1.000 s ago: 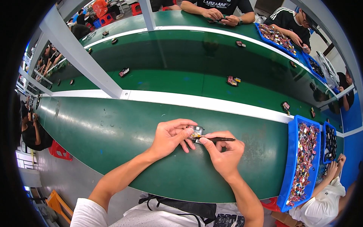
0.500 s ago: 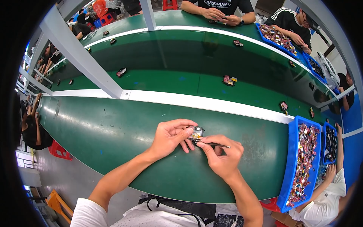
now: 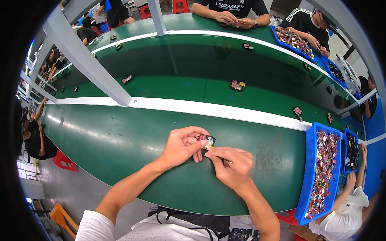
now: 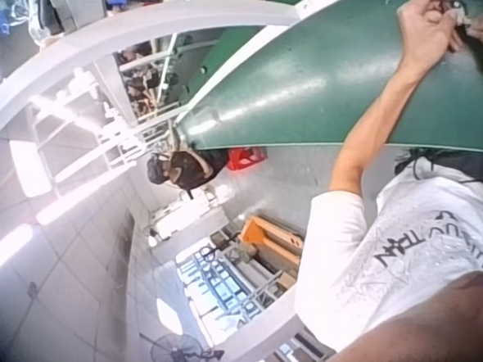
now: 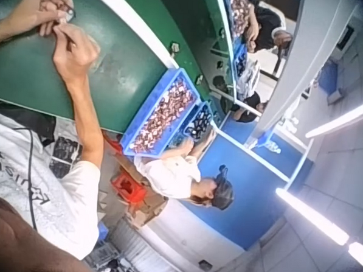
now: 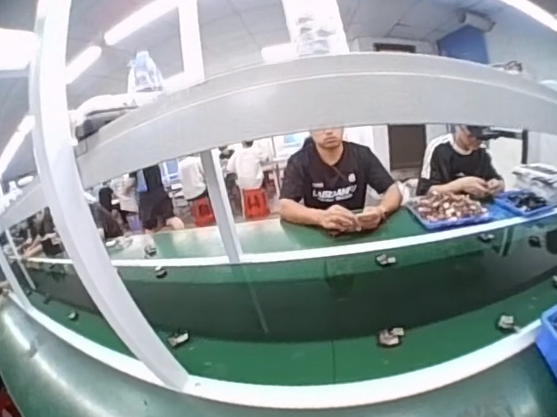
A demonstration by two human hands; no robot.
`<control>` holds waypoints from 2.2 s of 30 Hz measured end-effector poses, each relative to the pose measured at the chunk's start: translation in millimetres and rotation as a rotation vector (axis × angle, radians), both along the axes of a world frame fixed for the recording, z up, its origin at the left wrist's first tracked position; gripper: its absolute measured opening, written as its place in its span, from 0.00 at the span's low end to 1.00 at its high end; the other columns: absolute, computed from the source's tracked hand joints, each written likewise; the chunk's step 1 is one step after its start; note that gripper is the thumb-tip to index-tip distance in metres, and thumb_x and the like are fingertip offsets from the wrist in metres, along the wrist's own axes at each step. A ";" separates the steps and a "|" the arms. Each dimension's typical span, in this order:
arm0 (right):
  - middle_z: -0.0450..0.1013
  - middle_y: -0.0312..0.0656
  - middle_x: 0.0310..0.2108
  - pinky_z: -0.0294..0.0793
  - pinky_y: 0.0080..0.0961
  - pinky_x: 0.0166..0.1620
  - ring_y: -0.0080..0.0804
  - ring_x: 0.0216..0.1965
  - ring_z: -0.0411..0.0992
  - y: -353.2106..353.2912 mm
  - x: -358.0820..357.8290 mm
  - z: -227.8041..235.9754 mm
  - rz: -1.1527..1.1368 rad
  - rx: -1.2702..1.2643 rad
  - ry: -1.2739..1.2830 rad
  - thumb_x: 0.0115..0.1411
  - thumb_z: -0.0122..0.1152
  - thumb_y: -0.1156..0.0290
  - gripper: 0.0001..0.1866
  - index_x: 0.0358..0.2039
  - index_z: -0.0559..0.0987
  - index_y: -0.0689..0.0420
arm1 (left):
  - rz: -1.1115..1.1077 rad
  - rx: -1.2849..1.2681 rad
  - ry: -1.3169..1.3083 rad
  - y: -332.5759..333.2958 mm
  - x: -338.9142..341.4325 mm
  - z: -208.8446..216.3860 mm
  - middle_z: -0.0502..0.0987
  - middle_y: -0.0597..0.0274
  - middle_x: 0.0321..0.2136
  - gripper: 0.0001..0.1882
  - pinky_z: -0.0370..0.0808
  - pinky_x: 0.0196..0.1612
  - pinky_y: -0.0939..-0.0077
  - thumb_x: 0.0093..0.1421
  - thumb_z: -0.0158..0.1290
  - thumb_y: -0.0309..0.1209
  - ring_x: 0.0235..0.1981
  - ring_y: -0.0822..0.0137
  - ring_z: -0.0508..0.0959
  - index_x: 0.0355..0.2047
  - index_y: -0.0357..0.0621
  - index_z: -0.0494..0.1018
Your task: The person is assembling small electronic components at a production line station using tweezers.
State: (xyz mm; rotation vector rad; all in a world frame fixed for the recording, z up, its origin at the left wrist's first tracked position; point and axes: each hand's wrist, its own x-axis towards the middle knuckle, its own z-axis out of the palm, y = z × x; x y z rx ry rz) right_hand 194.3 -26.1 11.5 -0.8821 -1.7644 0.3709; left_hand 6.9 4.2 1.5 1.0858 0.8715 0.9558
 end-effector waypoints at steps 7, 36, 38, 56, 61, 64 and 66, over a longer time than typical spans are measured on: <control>0.84 0.39 0.29 0.67 0.19 0.20 0.21 0.14 0.70 3.2 5.6 2.9 -0.057 0.062 -0.060 0.48 0.74 0.82 0.08 0.27 0.83 0.57 | 0.079 0.041 0.135 19.6 5.8 1.3 0.80 0.53 0.28 0.11 0.79 0.21 0.77 0.63 0.53 0.17 0.19 0.68 0.81 0.46 0.26 0.72; 0.81 0.36 0.27 0.72 0.24 0.23 0.31 0.16 0.74 13.1 19.8 1.8 -0.209 0.077 -0.049 0.50 0.75 0.76 0.08 0.29 0.82 0.55 | 0.136 0.217 0.795 211.6 52.2 12.7 0.80 0.61 0.21 0.12 0.70 0.17 0.77 0.61 0.61 0.31 0.15 0.74 0.73 0.32 0.32 0.77; 0.81 0.36 0.27 0.73 0.25 0.23 0.31 0.17 0.74 12.9 21.9 1.2 -0.222 0.073 -0.053 0.50 0.74 0.76 0.07 0.29 0.82 0.55 | 0.134 0.231 0.779 201.2 54.8 21.2 0.79 0.60 0.21 0.11 0.69 0.17 0.77 0.62 0.60 0.31 0.15 0.74 0.73 0.34 0.32 0.76; 0.77 0.34 0.27 0.56 0.10 0.22 0.08 0.18 0.61 6.5 26.0 7.1 -0.099 -0.444 0.481 0.54 0.73 0.81 0.07 0.32 0.82 0.65 | 0.203 0.081 0.224 31.3 3.0 0.5 0.79 0.59 0.27 0.11 0.65 0.15 0.85 0.67 0.55 0.27 0.17 0.76 0.74 0.44 0.28 0.76; 0.77 0.33 0.27 0.56 0.11 0.21 0.08 0.17 0.61 3.3 9.3 2.0 -0.055 -0.437 0.440 0.54 0.73 0.82 0.07 0.32 0.82 0.65 | 0.183 0.114 0.213 15.4 3.1 -1.7 0.81 0.58 0.28 0.11 0.66 0.16 0.83 0.68 0.55 0.26 0.17 0.77 0.74 0.46 0.30 0.77; 0.78 0.33 0.27 0.55 0.12 0.21 0.08 0.16 0.60 2.9 5.8 -1.2 -0.122 -0.414 0.360 0.54 0.74 0.82 0.06 0.31 0.83 0.64 | 0.181 0.200 0.214 14.7 2.4 -3.0 0.82 0.58 0.28 0.10 0.68 0.16 0.82 0.68 0.55 0.25 0.18 0.77 0.75 0.45 0.30 0.77; 0.79 0.34 0.26 0.54 0.13 0.20 0.09 0.15 0.59 3.5 6.6 -2.6 -0.154 -0.337 0.242 0.54 0.74 0.81 0.06 0.30 0.84 0.64 | 0.168 0.216 0.222 13.0 3.3 -2.1 0.82 0.58 0.27 0.10 0.70 0.17 0.82 0.67 0.55 0.25 0.18 0.76 0.76 0.45 0.30 0.77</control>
